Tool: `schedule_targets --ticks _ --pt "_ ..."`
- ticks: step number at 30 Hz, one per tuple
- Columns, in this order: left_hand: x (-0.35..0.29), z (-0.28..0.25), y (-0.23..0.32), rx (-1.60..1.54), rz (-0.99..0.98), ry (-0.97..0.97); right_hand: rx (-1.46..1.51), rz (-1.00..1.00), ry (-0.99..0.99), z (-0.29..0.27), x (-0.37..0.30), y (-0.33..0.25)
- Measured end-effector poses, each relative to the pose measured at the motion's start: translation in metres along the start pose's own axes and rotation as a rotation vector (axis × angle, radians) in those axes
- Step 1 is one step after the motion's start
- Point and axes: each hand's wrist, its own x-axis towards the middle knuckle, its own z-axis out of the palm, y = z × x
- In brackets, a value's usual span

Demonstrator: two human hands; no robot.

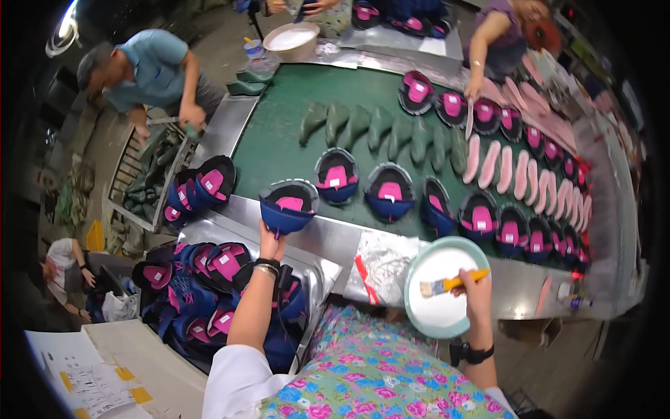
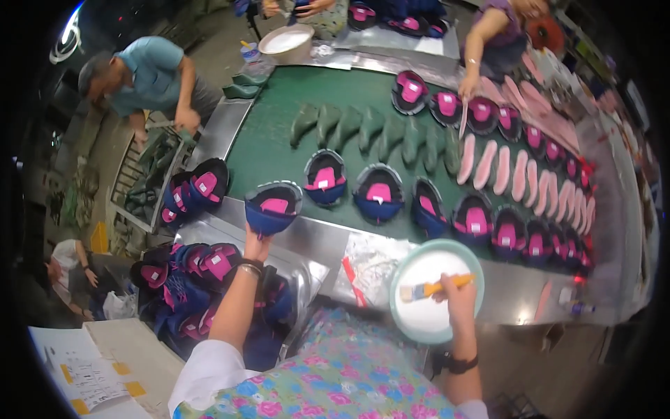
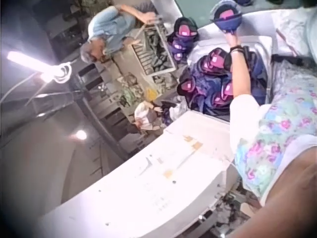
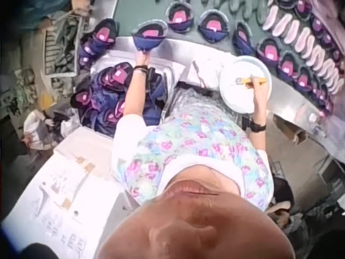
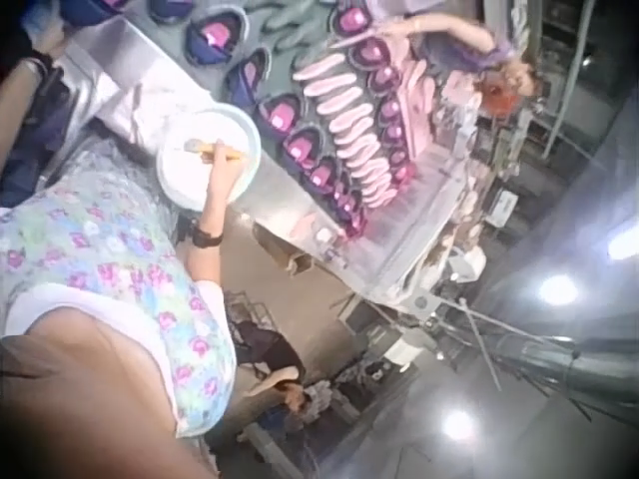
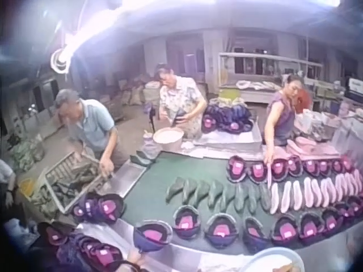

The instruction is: Apply glue to the interior and rim of shoe upper components using a brush and a bowl of adhesive.

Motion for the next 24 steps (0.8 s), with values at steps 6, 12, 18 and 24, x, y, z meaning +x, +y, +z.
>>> schedule_targets --ticks 6,12,18,24 --pt "0.137 0.016 -0.052 -0.146 -0.029 0.079 -0.180 0.124 0.059 0.043 -0.007 0.004" --pt "0.172 -0.039 -0.063 0.628 -0.382 0.014 -0.264 0.131 0.140 0.064 0.006 0.001" --pt "0.043 -0.109 0.071 1.856 -0.395 -0.641 -0.279 -0.084 -0.021 0.090 0.032 0.001" --pt "-0.101 -0.164 0.046 1.735 -0.513 -0.118 -0.347 -0.027 -0.348 0.132 0.042 -0.009"
